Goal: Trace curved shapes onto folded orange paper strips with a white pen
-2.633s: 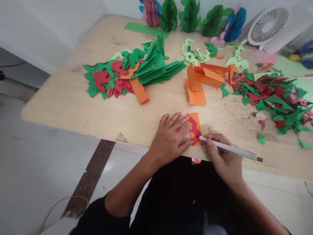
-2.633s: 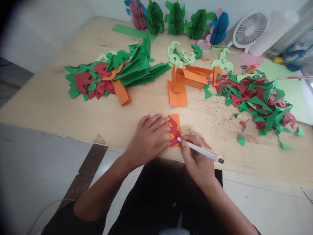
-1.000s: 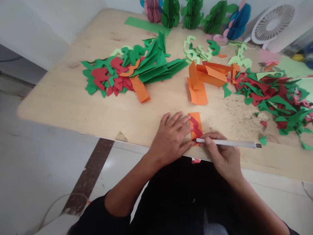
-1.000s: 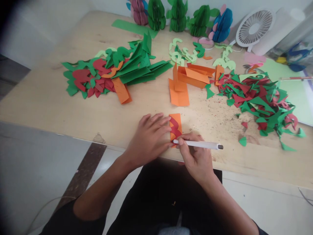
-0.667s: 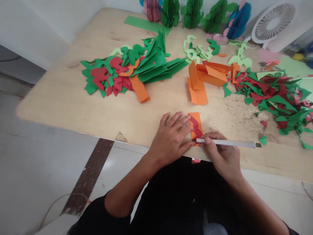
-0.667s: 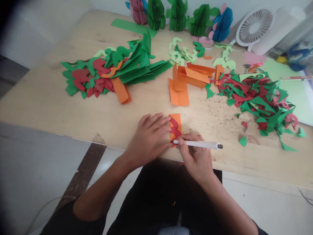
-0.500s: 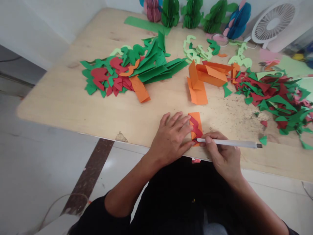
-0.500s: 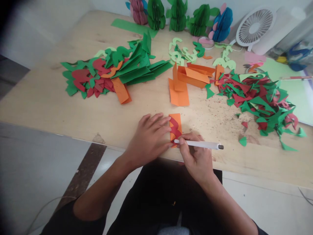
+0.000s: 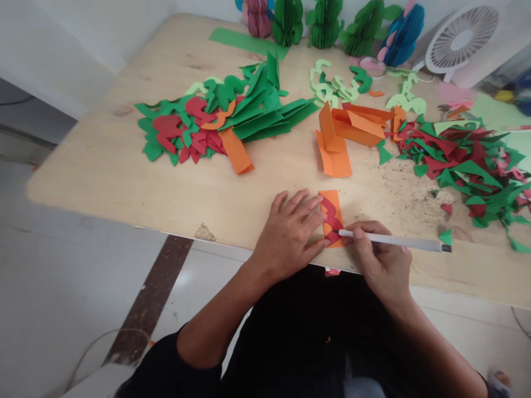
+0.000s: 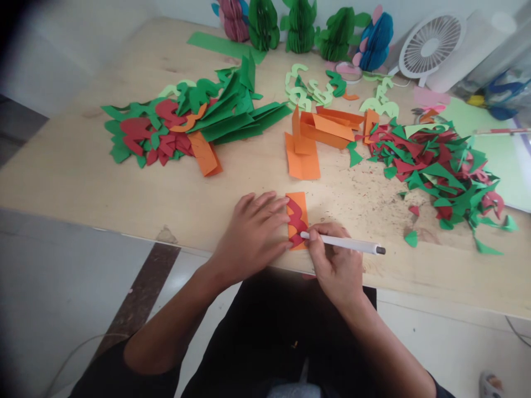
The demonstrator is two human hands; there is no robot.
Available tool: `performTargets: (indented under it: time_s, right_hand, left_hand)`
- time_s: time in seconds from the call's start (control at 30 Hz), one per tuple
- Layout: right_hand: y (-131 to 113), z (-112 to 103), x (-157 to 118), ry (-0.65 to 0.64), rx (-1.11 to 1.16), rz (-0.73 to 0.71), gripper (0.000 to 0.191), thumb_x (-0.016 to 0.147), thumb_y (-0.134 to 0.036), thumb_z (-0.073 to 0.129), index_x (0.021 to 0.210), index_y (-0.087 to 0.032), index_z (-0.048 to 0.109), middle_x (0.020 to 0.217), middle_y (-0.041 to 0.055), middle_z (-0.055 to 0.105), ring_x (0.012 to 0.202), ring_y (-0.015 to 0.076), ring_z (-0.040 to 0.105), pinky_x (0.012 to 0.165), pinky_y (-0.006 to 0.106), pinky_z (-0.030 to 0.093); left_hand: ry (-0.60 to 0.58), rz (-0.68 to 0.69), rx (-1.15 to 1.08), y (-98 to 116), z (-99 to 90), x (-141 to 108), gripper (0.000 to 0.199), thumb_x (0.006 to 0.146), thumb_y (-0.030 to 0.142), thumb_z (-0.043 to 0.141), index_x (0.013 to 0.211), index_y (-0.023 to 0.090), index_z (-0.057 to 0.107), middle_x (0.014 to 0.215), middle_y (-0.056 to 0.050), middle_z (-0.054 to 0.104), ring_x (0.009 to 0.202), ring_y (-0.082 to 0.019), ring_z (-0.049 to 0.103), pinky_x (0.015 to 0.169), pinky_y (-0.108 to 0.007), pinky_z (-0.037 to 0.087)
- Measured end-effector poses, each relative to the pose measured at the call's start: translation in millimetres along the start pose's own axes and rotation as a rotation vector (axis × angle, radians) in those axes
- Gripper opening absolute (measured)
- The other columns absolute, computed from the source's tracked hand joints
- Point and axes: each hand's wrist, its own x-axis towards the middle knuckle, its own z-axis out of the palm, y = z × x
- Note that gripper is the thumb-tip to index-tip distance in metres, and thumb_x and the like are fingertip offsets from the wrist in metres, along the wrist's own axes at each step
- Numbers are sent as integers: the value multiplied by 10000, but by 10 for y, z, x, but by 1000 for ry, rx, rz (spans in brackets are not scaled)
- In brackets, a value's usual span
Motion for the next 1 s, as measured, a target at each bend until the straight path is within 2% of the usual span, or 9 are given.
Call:
performTargets:
  time_s: [0.53,1.0]
  right_hand:
    - [35,23,-13,37,-16,-19,282,947,-379,505,803,-206,675,777,45,722,706,177,670,644,303,517]
    - [-32,15,-11,-9,-16,-29,265,937,-358,496,768,-219,644,675,14,688,605,160,629,578,283,474]
  left_hand:
    - [3,4,-7,0,3,-1,327,926,433,559,1168,221,617,1463,-60,523,1397,-306,393,1164,-548,244]
    - [13,7,5,-6,5,-2,324,931,439,556,1161,221,626,1462,-58,525,1393,-303,395,1161,-541,251]
